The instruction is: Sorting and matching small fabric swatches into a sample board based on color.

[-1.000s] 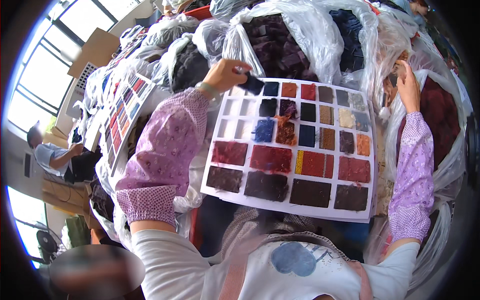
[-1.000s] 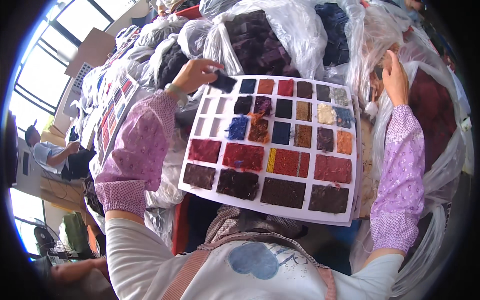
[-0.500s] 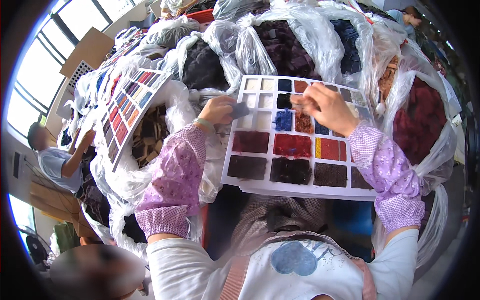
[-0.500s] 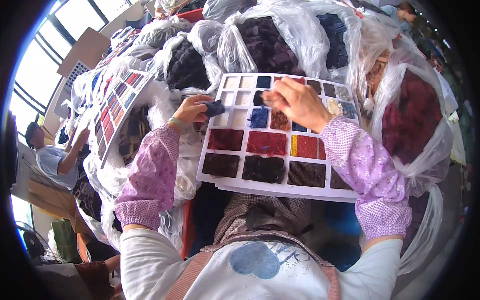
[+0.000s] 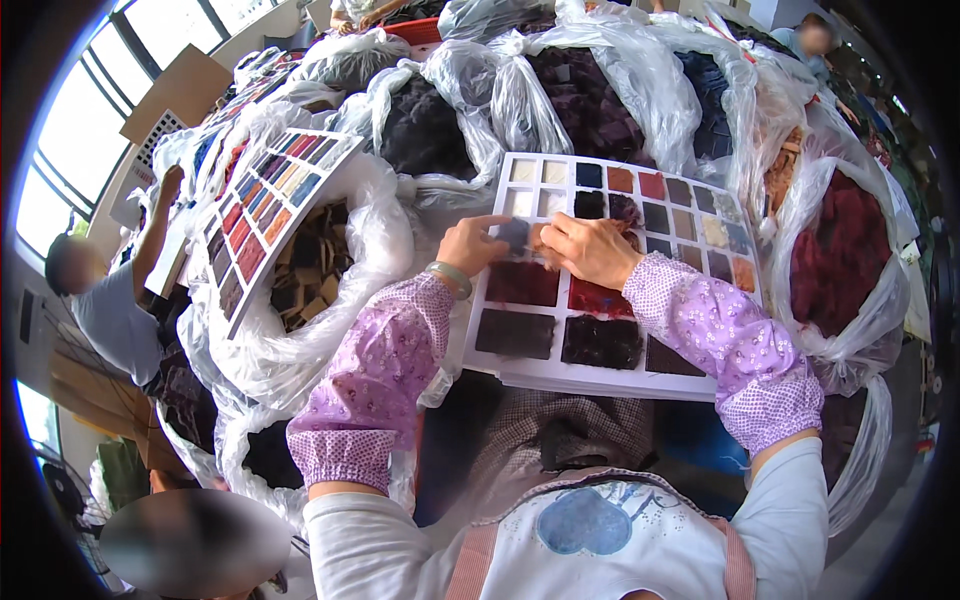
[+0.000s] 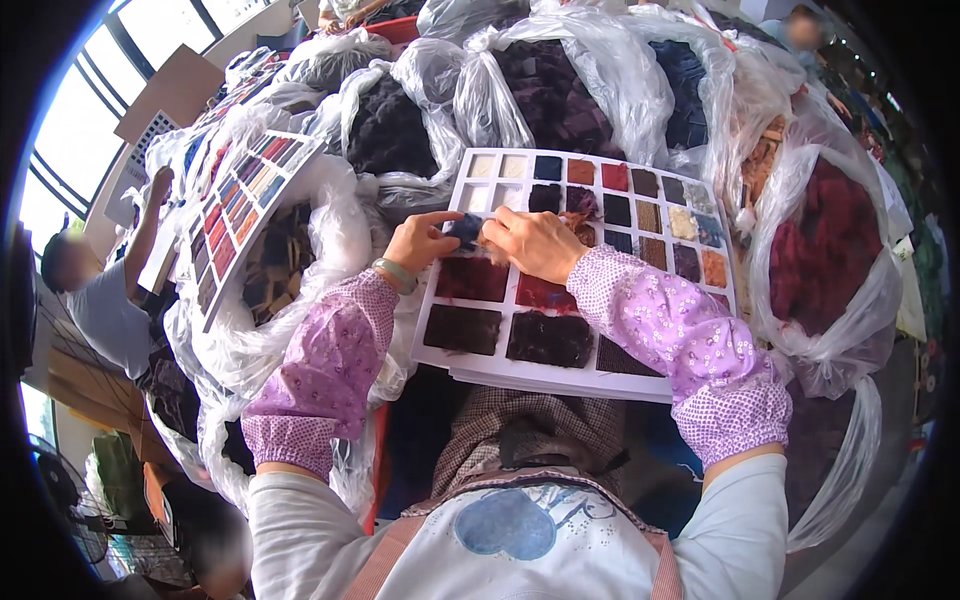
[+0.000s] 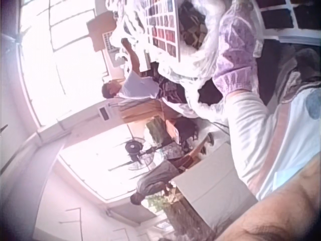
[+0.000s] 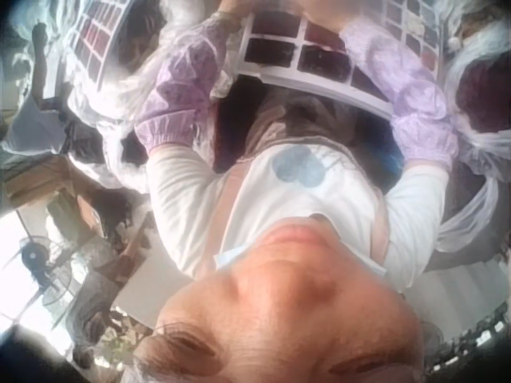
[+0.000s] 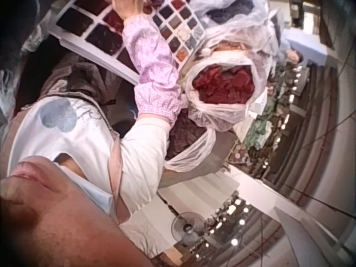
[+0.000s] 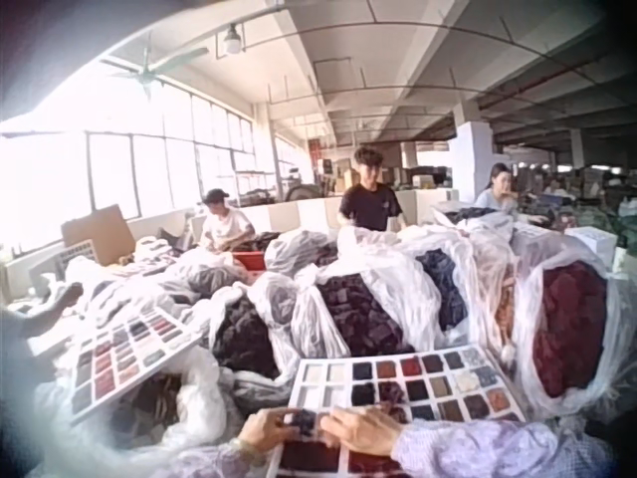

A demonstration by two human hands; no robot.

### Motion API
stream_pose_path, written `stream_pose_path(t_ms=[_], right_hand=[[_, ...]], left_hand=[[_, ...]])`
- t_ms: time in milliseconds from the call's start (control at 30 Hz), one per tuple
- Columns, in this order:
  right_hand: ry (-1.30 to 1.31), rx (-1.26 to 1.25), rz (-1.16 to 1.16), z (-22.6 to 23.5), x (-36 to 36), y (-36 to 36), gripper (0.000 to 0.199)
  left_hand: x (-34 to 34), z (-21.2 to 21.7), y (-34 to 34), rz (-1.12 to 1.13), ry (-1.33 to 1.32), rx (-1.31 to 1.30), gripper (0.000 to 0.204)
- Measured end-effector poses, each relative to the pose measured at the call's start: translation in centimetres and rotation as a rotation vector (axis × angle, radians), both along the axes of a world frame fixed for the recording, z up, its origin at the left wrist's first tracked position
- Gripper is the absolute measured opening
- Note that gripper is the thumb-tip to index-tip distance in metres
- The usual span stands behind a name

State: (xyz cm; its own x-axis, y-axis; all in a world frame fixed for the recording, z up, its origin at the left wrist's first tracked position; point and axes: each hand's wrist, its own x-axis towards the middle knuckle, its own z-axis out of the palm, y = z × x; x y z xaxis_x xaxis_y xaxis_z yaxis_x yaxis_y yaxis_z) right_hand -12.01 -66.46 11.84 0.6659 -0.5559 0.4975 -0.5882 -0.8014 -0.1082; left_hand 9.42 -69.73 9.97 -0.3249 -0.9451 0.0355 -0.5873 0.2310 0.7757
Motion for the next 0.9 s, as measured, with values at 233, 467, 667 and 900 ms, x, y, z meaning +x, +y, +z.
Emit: stream_pose_path(t_ms=[233,467,667,900], right_hand=[[0.045,-0.124,-0.018,-1.5,-0.8,-0.6,0.005],[0.005,0.116,0.021,-0.9,-1.2,-0.9,0.01],[0.168,0.154,-0.182,-0.7,0.3,-1.2,0.007],[0.287,0.31,-0.054,0.4,0.8,-3.3,0.01]], left_hand=[[-0.8,-0.8,0.5,0.051,-0.15,-0.348,0.033],[-1.0,-1.7,-0.5,0.024,-0.165,-0.557,0.023],[-1.1,-0.8,-2.4,-0.176,-0.377,-0.27,0.02],[-1.0,2.4,-3.6,-0.352,-0.487,-0.214,0.02]])
